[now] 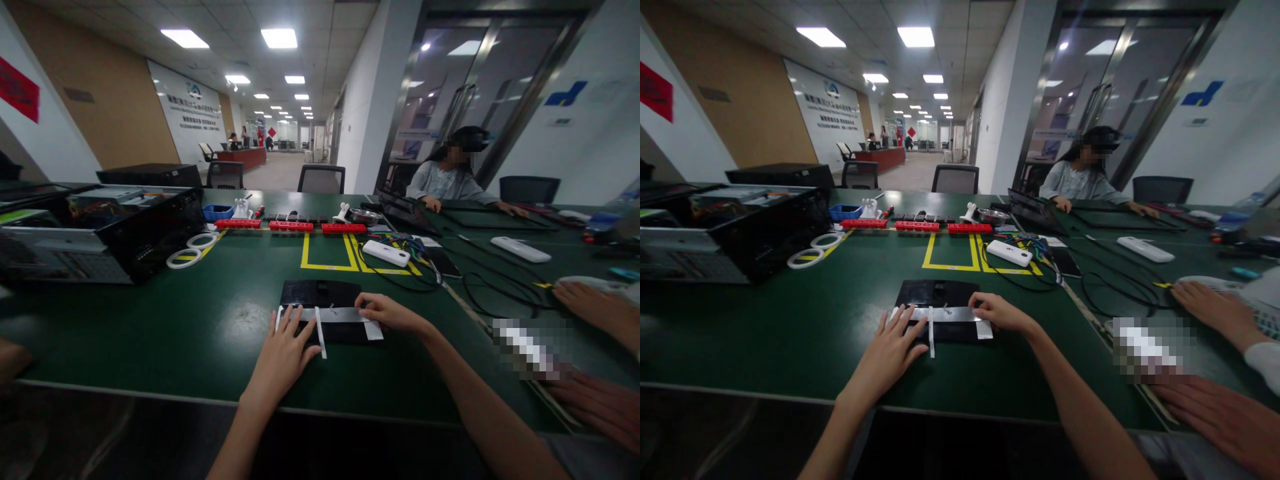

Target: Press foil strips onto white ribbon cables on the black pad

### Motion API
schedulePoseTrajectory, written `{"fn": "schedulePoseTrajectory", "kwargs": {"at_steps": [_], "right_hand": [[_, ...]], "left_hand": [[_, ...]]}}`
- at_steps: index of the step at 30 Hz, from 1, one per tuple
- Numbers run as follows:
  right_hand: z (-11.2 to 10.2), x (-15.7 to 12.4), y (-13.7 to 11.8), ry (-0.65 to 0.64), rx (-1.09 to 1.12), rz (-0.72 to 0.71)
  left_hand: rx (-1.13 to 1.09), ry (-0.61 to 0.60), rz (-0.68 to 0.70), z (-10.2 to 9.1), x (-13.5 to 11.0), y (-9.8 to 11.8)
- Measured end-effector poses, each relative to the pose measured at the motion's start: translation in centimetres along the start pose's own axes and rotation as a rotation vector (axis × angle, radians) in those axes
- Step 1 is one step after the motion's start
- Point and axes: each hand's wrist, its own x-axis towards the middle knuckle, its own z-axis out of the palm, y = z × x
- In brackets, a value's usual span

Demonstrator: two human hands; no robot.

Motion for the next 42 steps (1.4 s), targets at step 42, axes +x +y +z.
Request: {"fn": "schedulePoseTrajectory", "kwargs": {"at_steps": [42], "right_hand": [[0.1, 0.0, 0.0, -0.004, 0.003, 0.020]], "left_hand": [[-0.201, 0.109, -0.318, 0.1, -5.4, -9.0]]}}
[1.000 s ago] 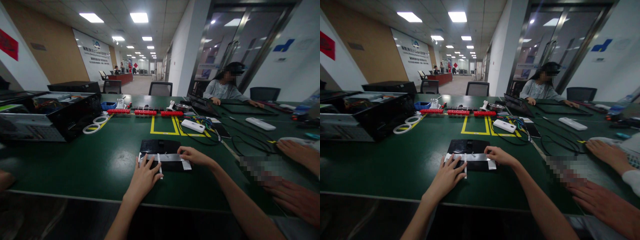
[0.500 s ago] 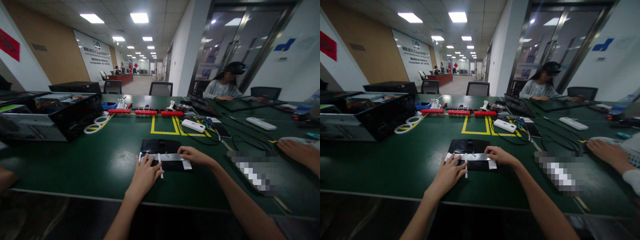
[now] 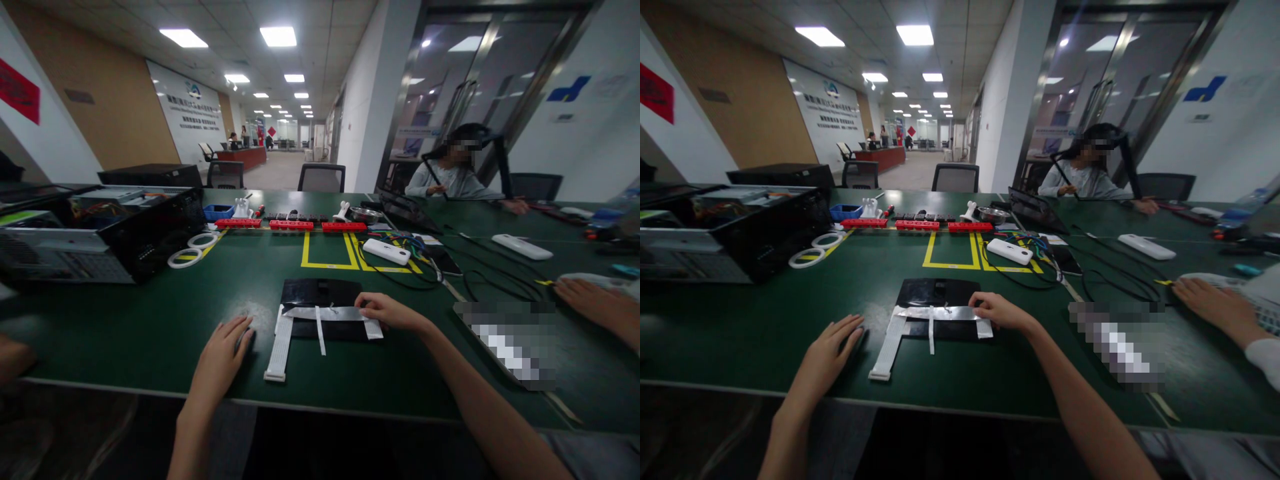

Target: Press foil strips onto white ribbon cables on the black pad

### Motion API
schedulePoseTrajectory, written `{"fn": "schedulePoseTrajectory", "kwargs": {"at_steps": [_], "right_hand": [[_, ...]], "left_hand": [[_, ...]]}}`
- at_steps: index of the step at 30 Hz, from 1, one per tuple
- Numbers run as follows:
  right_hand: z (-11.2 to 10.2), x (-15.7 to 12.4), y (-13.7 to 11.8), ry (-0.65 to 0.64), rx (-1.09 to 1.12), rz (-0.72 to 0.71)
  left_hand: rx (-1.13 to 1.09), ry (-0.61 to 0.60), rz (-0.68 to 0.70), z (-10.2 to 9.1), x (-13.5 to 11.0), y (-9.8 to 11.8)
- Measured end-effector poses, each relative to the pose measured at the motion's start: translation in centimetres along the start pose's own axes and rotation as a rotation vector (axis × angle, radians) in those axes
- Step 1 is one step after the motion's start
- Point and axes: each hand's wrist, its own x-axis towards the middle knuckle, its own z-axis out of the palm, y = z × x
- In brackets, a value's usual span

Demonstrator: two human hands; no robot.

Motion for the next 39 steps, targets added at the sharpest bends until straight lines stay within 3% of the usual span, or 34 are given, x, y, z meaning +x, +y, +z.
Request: {"fn": "schedulePoseTrajectory", "kwargs": {"at_steps": [4, 19, 26, 29, 34, 39], "right_hand": [[0.0, 0.0, -0.1, -0.004, -0.009, -0.007], [0.1, -0.1, -0.1, 0.018, -0.037, -0.027], [-0.5, -1.0, -1.4, 0.060, 0.232, -0.117], [-1.5, -1.7, -1.7, 0.259, 0.368, -0.154], [-4.4, -2.8, -0.5, 0.801, 0.557, -0.201], [-7.1, -4.4, 1.7, 1.346, 0.558, -0.058]], "left_hand": [[0.016, 0.004, -0.019, 0.7, -1.0, -1.5], [0.032, -0.006, 0.011, 0.7, -0.8, -1.1], [0.022, -0.011, 0.006, 0.5, -0.8, -1.0], [0.028, -0.021, 0.010, 0.5, -0.8, -1.0], [0.027, -0.012, 0.014, 0.6, -0.9, -1.1], [0.034, -0.012, 0.021, 0.9, -0.9, -1.3]]}}
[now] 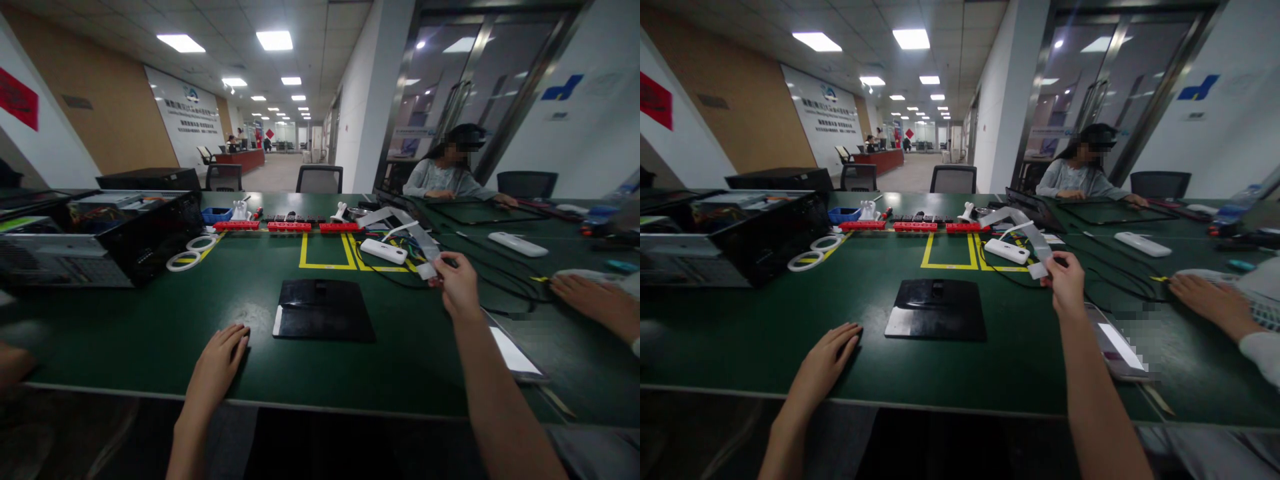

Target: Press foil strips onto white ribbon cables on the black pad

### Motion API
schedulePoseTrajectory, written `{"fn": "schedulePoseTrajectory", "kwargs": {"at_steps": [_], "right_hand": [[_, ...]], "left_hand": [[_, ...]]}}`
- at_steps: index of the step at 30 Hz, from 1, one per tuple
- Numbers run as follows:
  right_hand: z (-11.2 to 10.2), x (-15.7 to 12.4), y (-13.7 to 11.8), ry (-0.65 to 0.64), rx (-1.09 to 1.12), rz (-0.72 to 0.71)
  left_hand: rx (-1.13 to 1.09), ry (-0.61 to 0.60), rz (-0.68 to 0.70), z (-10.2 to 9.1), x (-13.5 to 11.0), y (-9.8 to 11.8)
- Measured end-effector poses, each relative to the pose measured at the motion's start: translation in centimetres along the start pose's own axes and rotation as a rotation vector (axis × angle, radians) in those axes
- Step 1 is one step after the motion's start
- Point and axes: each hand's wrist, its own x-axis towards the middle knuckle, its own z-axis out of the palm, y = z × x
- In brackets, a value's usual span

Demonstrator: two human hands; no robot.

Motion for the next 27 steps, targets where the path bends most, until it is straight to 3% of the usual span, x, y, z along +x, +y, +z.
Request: {"fn": "schedulePoseTrajectory", "kwargs": {"at_steps": [4, 11, 17, 21, 24, 27], "right_hand": [[-2.1, 1.0, 0.5, 0.164, -0.132, 0.001], [-2.5, 1.4, 1.5, 0.215, -0.284, -0.075], [0.3, 0.2, 1.8, 0.106, -0.643, -0.506], [2.3, -1.9, 1.1, -0.022, -0.724, -0.790], [3.2, -3.6, 0.3, -0.120, -0.618, -0.823], [3.4, -4.8, -0.6, -0.291, -0.389, -0.648]], "left_hand": [[0.002, -0.004, -0.002, 0.1, 0.0, -0.1], [0.006, -0.020, -0.004, 0.0, -0.1, 0.0], [0.015, -0.019, -0.005, -0.1, -0.1, 0.0], [0.013, -0.013, -0.003, 0.0, 0.0, 0.0], [0.012, -0.002, 0.002, 0.1, 0.0, 0.0], [0.009, 0.000, 0.007, 0.0, 0.0, 0.0]]}}
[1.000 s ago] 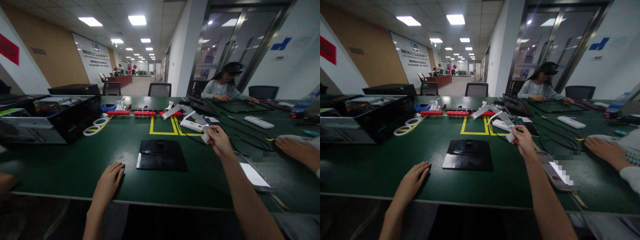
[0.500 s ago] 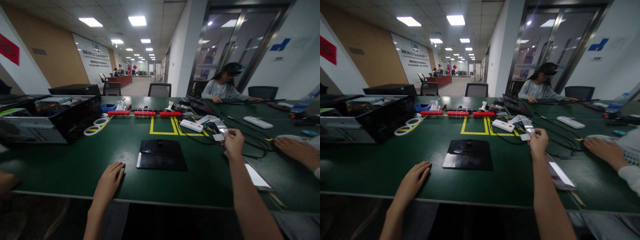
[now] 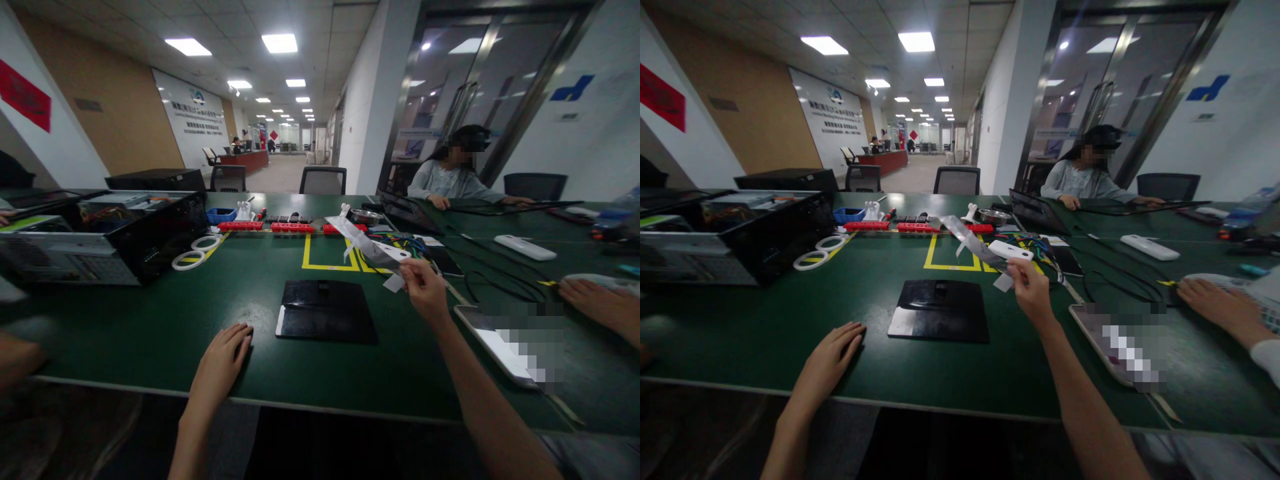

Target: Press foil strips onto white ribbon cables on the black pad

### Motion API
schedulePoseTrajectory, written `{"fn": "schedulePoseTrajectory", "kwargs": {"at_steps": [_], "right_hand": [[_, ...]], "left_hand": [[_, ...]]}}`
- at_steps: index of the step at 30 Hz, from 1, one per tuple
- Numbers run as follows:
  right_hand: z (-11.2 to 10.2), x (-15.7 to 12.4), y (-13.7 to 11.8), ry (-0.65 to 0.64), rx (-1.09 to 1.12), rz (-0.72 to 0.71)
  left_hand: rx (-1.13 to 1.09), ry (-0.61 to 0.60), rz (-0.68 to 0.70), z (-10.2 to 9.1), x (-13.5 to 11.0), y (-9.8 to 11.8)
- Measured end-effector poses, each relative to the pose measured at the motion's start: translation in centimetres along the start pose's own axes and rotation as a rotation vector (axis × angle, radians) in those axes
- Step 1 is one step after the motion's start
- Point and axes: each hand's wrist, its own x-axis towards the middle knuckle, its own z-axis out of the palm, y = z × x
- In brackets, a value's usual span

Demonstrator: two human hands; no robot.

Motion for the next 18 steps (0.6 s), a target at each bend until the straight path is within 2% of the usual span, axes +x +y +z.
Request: {"fn": "schedulePoseTrajectory", "kwargs": {"at_steps": [4, 7, 12, 15, 18], "right_hand": [[-0.7, -0.1, -0.8, -0.299, 0.458, 0.164], [-1.2, 0.0, -0.7, -0.569, 0.612, 0.252], [-0.5, 0.0, -0.1, -0.958, 0.577, 0.320], [0.7, -0.4, 0.4, -1.078, 0.519, 0.375], [1.7, -0.8, 0.8, -1.135, 0.454, 0.414]], "left_hand": [[-0.022, 0.019, 0.001, -0.1, 0.0, 0.0], [-0.036, 0.030, -0.006, -0.1, 0.0, 0.0], [-0.032, 0.017, -0.011, -0.1, 0.0, 0.0], [-0.028, 0.019, -0.013, -0.1, 0.0, 0.1], [-0.018, 0.009, -0.009, -0.2, 0.0, 0.1]]}}
